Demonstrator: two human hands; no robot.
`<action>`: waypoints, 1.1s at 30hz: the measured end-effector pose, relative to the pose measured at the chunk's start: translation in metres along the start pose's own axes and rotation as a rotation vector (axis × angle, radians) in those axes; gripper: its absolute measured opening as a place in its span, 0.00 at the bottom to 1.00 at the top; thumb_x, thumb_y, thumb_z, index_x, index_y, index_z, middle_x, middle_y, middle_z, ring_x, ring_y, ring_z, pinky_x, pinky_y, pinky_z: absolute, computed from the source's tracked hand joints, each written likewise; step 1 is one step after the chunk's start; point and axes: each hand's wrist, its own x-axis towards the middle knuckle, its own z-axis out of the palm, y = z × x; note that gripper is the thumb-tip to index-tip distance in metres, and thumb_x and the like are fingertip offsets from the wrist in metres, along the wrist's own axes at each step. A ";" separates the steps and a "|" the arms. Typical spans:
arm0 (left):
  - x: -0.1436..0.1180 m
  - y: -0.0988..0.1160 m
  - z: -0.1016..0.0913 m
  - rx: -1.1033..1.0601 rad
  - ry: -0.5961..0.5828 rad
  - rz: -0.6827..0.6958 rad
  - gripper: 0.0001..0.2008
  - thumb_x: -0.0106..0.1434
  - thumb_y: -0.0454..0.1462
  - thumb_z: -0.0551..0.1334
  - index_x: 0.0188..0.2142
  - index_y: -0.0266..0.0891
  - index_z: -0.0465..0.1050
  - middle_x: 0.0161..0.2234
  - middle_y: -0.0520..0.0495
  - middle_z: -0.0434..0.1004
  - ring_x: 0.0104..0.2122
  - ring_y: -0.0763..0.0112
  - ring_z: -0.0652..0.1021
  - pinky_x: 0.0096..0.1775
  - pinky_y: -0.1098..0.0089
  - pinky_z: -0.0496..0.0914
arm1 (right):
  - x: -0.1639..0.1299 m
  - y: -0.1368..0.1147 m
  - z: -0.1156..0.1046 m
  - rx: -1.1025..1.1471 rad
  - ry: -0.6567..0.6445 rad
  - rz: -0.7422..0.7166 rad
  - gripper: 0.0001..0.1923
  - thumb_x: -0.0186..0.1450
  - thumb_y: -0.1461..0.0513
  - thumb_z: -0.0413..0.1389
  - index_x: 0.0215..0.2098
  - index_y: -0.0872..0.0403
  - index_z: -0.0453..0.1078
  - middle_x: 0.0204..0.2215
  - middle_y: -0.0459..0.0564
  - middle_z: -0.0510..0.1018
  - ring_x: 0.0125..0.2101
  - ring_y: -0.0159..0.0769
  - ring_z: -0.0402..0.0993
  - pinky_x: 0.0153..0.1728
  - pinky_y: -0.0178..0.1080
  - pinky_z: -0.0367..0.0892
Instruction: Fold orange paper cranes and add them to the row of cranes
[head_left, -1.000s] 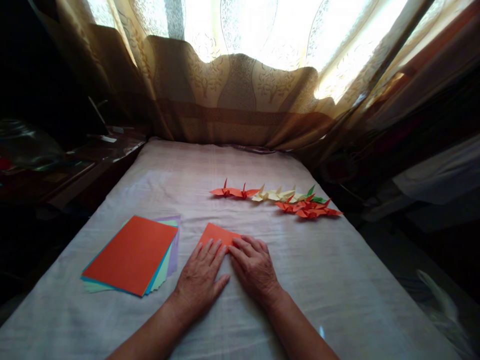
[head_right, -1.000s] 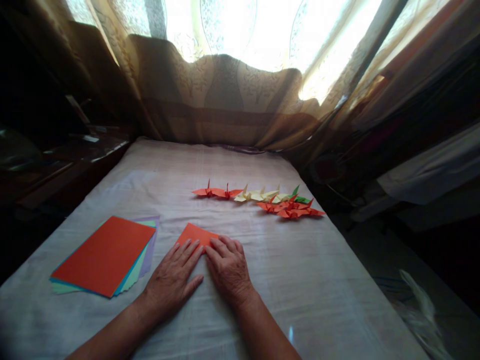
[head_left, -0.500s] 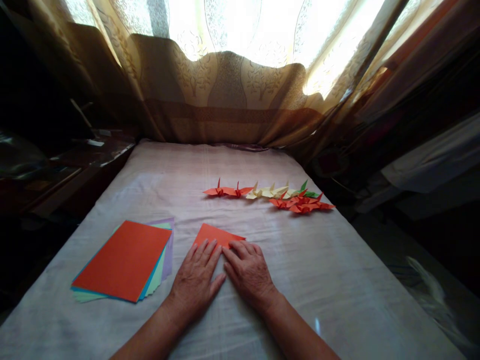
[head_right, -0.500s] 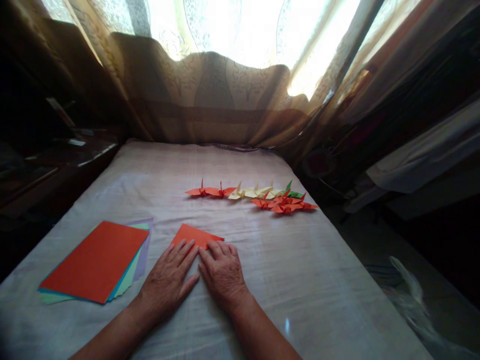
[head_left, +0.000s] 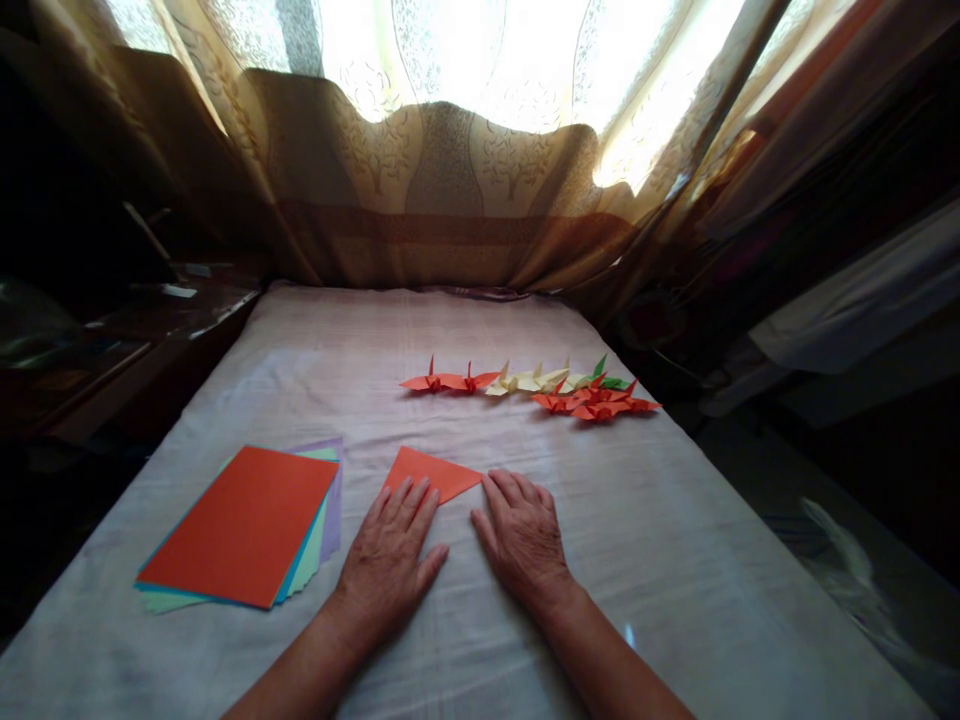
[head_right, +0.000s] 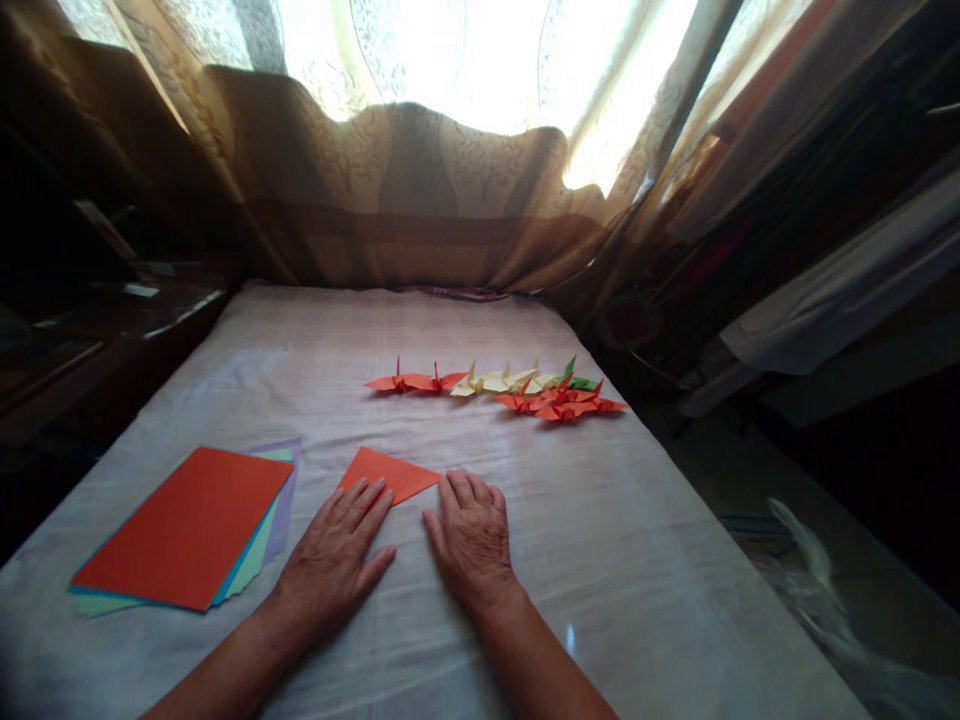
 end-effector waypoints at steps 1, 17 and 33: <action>0.000 0.000 -0.001 -0.004 -0.009 -0.003 0.27 0.69 0.49 0.53 0.62 0.40 0.66 0.62 0.42 0.68 0.61 0.55 0.67 0.62 0.56 0.56 | 0.000 0.000 0.001 -0.002 0.001 -0.005 0.17 0.68 0.57 0.53 0.53 0.53 0.70 0.53 0.55 0.76 0.52 0.46 0.66 0.51 0.47 0.56; 0.017 0.010 -0.028 -0.121 -0.278 -0.103 0.28 0.68 0.55 0.53 0.63 0.50 0.64 0.64 0.42 0.65 0.62 0.52 0.66 0.61 0.51 0.57 | -0.002 0.002 0.006 -0.032 0.054 -0.051 0.16 0.68 0.59 0.53 0.53 0.55 0.71 0.51 0.56 0.77 0.51 0.46 0.68 0.49 0.46 0.57; -0.058 -0.053 -0.047 -0.048 -0.287 0.064 0.36 0.66 0.61 0.49 0.67 0.47 0.57 0.65 0.46 0.62 0.65 0.57 0.62 0.66 0.56 0.41 | -0.003 0.004 0.007 -0.030 0.062 -0.043 0.16 0.68 0.59 0.52 0.52 0.54 0.72 0.51 0.56 0.77 0.51 0.46 0.69 0.50 0.47 0.57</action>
